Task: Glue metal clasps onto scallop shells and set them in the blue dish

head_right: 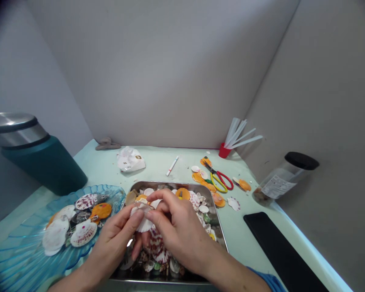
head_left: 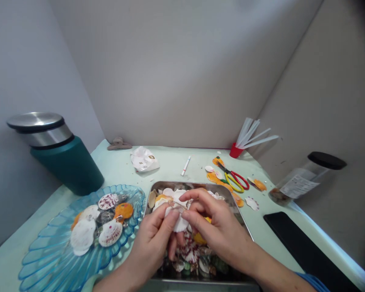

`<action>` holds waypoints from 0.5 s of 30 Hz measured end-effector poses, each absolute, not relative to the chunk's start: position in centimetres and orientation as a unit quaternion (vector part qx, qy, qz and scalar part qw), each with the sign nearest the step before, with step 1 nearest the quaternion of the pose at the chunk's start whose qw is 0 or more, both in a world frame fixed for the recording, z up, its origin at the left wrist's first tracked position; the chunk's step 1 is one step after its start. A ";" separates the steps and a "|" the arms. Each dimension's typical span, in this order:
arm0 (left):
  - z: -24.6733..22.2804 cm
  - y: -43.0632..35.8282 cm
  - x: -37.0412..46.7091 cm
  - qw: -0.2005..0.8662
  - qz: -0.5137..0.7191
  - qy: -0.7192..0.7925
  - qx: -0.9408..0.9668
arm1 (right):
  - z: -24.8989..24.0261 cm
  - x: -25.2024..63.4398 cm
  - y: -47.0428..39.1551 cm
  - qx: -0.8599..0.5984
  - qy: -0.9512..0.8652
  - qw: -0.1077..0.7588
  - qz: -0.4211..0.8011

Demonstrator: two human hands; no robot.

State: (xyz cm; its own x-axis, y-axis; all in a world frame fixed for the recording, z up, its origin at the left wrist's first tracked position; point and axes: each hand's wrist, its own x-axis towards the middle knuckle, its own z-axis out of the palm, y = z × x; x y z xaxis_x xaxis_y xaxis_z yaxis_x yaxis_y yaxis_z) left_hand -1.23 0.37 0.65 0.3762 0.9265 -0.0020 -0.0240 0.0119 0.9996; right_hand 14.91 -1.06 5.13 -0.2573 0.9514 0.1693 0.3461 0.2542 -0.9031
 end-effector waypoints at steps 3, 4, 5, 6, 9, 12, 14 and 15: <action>0.6 0.3 -1.4 0.579 0.404 0.400 0.584 | 5.1 14.8 -1.1 -0.475 -0.687 0.391 0.387; 0.6 0.2 -1.4 0.573 0.406 0.404 0.587 | 5.1 14.7 -1.1 -0.477 -0.685 0.392 0.387; 0.6 0.2 -1.4 0.565 0.408 0.406 0.591 | 5.0 14.7 -1.1 -0.478 -0.684 0.392 0.388; 0.6 0.2 -1.4 0.557 0.410 0.408 0.596 | 5.0 14.6 -1.1 -0.480 -0.682 0.392 0.389; 0.7 0.2 -1.2 0.537 0.416 0.413 0.607 | 4.8 14.6 -1.0 -0.485 -0.677 0.389 0.394; 0.9 0.3 -1.2 0.532 0.417 0.415 0.608 | 4.6 14.6 -1.1 -0.486 -0.674 0.395 0.392; 0.9 0.3 -1.2 0.535 0.418 0.417 0.604 | 4.4 14.6 -1.1 -0.484 -0.678 0.398 0.384; 1.0 0.3 -1.2 0.540 0.417 0.419 0.599 | 4.4 14.6 -1.1 -0.484 -0.683 0.397 0.375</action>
State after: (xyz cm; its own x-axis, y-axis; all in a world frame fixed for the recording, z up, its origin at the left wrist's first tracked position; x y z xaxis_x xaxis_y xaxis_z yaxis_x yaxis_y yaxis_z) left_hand -1.18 0.34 0.95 0.3009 0.9525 0.0466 0.0531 -0.0655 0.9964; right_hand 14.62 -1.14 4.35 -0.2154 0.9599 0.1795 0.3636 0.2494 -0.8976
